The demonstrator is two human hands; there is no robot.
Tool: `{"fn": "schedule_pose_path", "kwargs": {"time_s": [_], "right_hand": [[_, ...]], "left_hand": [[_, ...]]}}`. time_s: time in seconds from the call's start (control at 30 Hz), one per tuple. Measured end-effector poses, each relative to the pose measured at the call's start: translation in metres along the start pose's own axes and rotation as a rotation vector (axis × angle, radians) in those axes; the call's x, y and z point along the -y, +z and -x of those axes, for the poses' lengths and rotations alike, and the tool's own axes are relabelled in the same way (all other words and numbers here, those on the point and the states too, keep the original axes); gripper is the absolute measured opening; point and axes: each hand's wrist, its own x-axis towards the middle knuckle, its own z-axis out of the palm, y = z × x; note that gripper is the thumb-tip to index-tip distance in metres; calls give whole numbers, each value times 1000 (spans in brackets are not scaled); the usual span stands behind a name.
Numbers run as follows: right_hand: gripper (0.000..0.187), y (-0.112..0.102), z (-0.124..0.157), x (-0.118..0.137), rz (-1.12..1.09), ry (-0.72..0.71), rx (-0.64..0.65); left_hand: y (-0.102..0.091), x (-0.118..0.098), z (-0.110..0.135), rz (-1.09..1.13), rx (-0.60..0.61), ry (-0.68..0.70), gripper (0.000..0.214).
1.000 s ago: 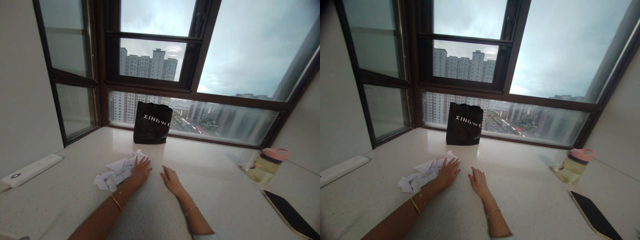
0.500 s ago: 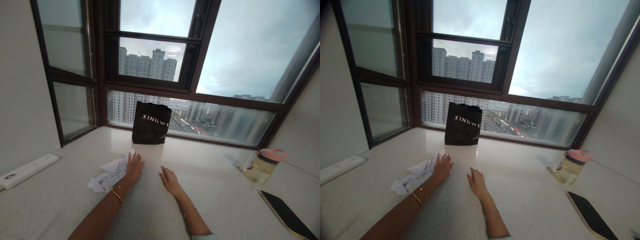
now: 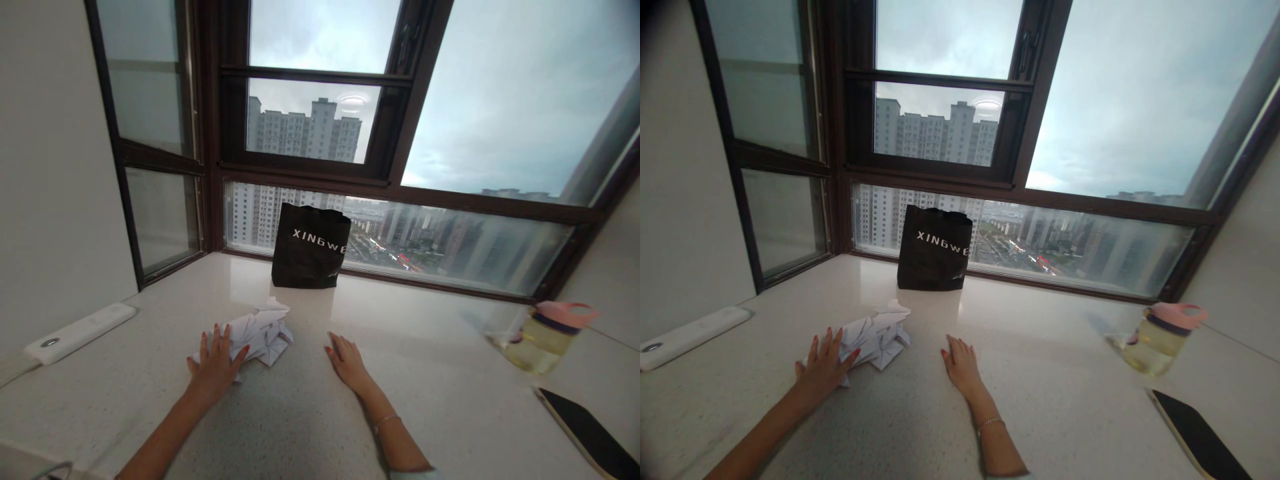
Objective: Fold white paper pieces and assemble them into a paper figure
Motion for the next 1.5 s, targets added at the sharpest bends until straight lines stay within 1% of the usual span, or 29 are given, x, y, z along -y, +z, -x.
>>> {"fn": "schedule_pose_path", "kwargs": {"time_s": [0.03, 0.1, 0.2, 0.23, 0.27, 0.33, 0.37, 0.4, 0.5, 0.57, 0.6, 0.67, 0.77, 0.93, 1.07, 1.3, 1.5], "right_hand": [[45, 0, 0, 0, 3, -2, 4], [47, -1, 0, 0, 7, -10, 15], [49, -2, 0, 0, 18, -14, 35], [48, -2, 0, 0, 21, -11, 37], [48, -2, -1, 0, 22, -7, 34], [47, -2, -1, 0, 16, -3, 23], [47, -1, -1, 0, 8, -5, 18], [47, -1, -2, 1, -3, -10, 16], [48, 2, -3, 1, -65, -60, 20], [48, 4, -3, 0, -114, -102, 28], [48, 6, -3, 0, -133, -116, 37], [48, 10, -3, -2, -152, -124, 61], [47, 14, -4, -4, -163, -119, 63], [46, 20, -7, -10, -155, -128, 19], [46, 22, -9, -13, -154, -146, 0], [47, 14, -6, -7, -61, -154, 53], [46, 9, -4, -2, 4, -142, 88]], "left_hand": [[0, -2, -1, 13, 56, -22, 59], [-3, -13, -2, 18, 166, -70, 60], [-14, -35, -1, -5, 221, -95, 61], [-18, -42, -2, -26, 206, -84, 62], [-21, -49, -2, -45, 168, -47, 61], [-25, -63, -2, -62, 76, 79, 61], [-25, -70, -2, -50, 58, 155, 61], [-24, -79, -2, -33, 70, 213, 60], [-15, -106, 0, 69, 222, 392, 64], [-5, -123, 1, 136, 374, 523, 60], [0, -130, 2, 161, 434, 600, 58], [10, -140, 4, 204, 513, 722, 57], [21, -143, 5, 245, 539, 765, 55], [31, -134, 6, 327, 466, 765, 47], [35, -130, 4, 324, 413, 751, 46], [42, -121, -5, 302, 347, 680, 45], [48, -119, -7, 283, 351, 675, 48]]}}
